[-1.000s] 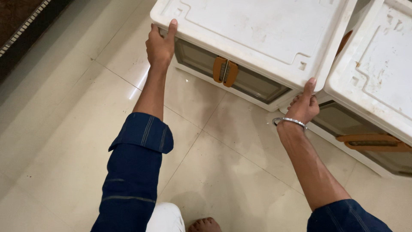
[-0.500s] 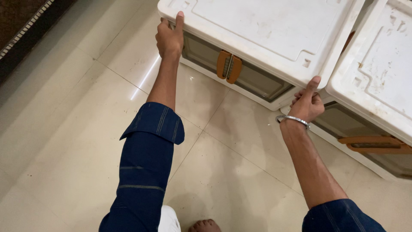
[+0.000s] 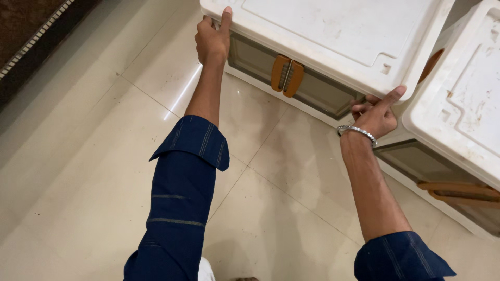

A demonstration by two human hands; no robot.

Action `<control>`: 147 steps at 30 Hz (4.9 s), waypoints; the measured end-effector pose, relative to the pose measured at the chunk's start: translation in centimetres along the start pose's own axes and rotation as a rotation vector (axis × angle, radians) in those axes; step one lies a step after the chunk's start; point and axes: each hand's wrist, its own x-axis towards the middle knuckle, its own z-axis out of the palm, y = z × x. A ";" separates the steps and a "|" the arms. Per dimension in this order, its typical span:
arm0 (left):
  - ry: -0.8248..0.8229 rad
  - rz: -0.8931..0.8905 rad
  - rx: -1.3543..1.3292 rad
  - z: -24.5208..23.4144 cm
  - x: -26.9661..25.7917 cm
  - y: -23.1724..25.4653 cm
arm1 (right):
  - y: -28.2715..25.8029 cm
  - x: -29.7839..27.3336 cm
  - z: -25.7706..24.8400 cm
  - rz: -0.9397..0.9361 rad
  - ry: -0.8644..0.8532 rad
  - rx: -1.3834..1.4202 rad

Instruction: The person assembles white plastic coolers by unfolding the sides, inserting the base, and securing the lid. They repeat this process for multiple coolers, stacking them as they finish.

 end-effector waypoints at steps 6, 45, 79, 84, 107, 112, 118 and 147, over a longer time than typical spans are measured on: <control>0.004 -0.046 -0.124 1.4 1.2 1.1 | 0.6 2.6 1.5 -0.019 -0.050 0.100; -0.702 0.645 -0.676 -25.9 -29.7 28.4 | -40.5 -10.9 -1.9 -0.186 -0.457 0.110; -1.050 0.632 -0.802 -28.5 -49.4 63.6 | -78.5 -9.3 -13.9 -0.258 -0.114 0.170; -1.205 0.640 -0.763 -28.7 -52.7 65.7 | -80.7 -11.3 -16.8 -0.314 -0.004 0.185; -1.985 0.679 -0.773 -34.7 -73.3 69.5 | -88.5 -30.5 -34.0 -0.519 0.674 0.300; -2.112 0.609 -0.776 -35.0 -79.1 68.8 | -89.7 -34.5 -38.5 -0.538 0.853 0.210; -2.205 0.578 -0.766 -34.7 -86.3 67.6 | -92.0 -37.4 -44.7 -0.616 0.917 0.238; -1.769 0.875 -0.110 -23.1 -104.7 74.1 | -97.0 -52.5 -69.9 -0.033 1.576 -0.412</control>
